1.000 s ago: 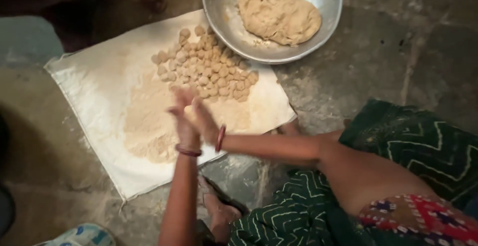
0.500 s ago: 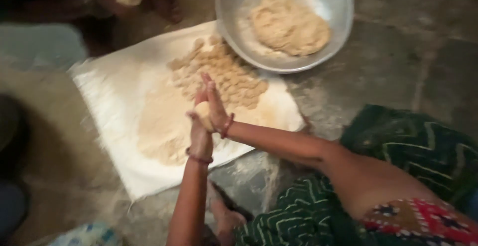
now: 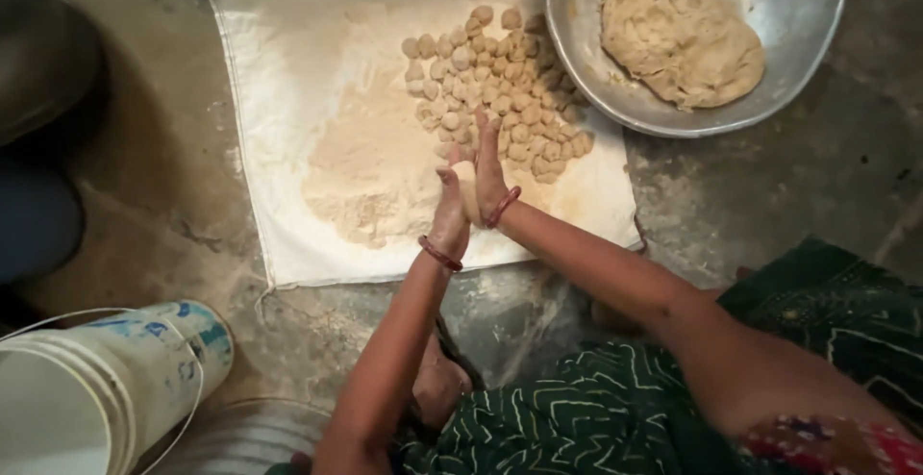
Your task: The person takes small pieces of dough from a pile on a white mat and rolls them between their palms to form balls. Another person periodically adds more dough or helps roll pieces into balls using dough from a large metal bowl.
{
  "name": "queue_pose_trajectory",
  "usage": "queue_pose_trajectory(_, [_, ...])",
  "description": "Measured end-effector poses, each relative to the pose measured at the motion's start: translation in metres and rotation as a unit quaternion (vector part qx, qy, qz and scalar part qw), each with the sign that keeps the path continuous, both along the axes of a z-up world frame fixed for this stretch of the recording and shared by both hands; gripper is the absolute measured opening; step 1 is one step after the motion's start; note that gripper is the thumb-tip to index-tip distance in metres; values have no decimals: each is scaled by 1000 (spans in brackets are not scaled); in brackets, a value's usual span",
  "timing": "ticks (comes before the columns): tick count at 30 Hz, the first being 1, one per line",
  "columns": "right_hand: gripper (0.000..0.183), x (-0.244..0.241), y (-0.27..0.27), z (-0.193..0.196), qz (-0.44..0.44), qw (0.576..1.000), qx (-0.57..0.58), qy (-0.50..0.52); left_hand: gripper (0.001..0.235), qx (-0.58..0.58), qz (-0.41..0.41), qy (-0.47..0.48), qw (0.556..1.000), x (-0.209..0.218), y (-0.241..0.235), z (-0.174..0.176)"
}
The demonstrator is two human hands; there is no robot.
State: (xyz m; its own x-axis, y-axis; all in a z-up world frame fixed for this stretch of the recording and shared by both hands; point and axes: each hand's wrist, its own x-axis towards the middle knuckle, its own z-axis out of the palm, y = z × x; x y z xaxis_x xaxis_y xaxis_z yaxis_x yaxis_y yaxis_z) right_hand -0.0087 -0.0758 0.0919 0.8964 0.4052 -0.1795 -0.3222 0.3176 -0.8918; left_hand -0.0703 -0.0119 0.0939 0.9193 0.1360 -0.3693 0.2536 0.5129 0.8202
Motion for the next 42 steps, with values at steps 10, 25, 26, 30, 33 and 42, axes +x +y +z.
queue_pose_trajectory(10, [72,-109,17,29,17,971,-95,-220,113,175,107,-77,976,8,75,-21])
queue_pose_trajectory(25, [99,-26,21,-48,-14,987,-129,-91,36,107,186,-67,974,25,13,39])
queue_pose_trajectory(26, [99,-30,16,-39,29,989,-103,-102,35,152,185,-72,968,25,24,40])
queue_pose_trajectory(30, [80,-22,-1,17,259,955,-136,-46,37,89,179,-32,979,31,62,56])
queue_pose_trajectory(33, [67,-9,-8,49,383,900,-179,-104,41,42,193,-31,980,27,68,57])
queue_pose_trajectory(42, [31,-39,-42,-92,424,850,-297,-98,49,67,288,102,950,3,25,-34])
